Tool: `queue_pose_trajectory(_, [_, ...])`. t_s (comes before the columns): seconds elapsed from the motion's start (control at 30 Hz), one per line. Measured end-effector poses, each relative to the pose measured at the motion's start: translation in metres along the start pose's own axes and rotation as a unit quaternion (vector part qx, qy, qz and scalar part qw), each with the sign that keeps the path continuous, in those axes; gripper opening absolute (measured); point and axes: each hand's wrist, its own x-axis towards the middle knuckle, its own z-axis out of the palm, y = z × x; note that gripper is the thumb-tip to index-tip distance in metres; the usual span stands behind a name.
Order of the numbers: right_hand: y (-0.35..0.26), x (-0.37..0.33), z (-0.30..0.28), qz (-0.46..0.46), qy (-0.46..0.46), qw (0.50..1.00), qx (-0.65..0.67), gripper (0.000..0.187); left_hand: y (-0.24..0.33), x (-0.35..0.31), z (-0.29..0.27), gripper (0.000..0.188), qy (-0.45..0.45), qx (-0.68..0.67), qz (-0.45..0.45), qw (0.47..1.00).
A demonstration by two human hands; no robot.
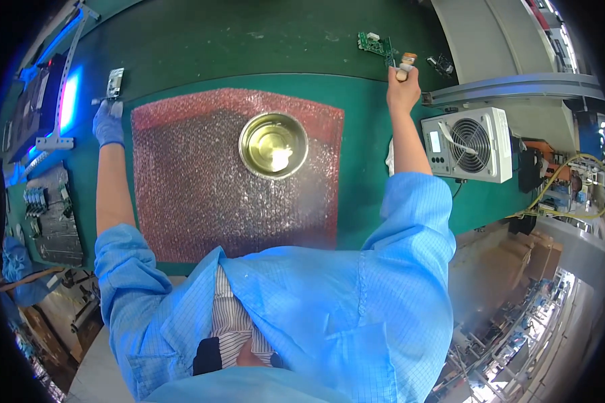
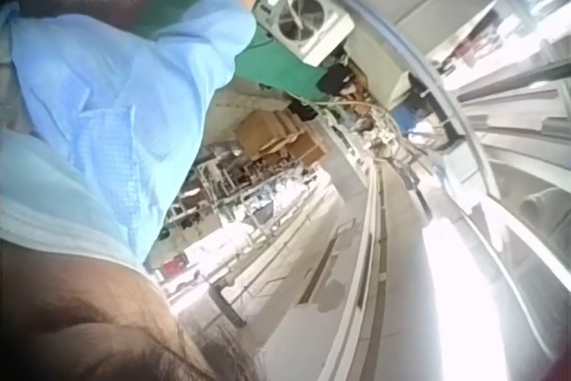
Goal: Brushing a liquid coating onto printed circuit boards.
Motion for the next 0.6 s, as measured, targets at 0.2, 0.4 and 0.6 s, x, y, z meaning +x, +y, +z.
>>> queue_pose_trajectory(0.2, [0.034,0.032,0.039,0.028,-0.005,0.997,-0.071,0.05,0.013,-0.049,-0.013,0.017,-0.225,-0.092,-0.08,0.967])
queue_pose_trajectory(0.4, [0.023,0.04,0.079,0.05,-0.004,0.998,-0.03,0.043,0.035,-0.117,0.045,0.013,-0.056,0.056,-0.104,0.991])
queue_pose_trajectory(0.6, [-0.128,-0.004,0.063,-0.099,-0.152,0.977,0.113,0.033,0.055,-0.174,0.104,0.031,-0.253,0.055,-0.162,0.952])
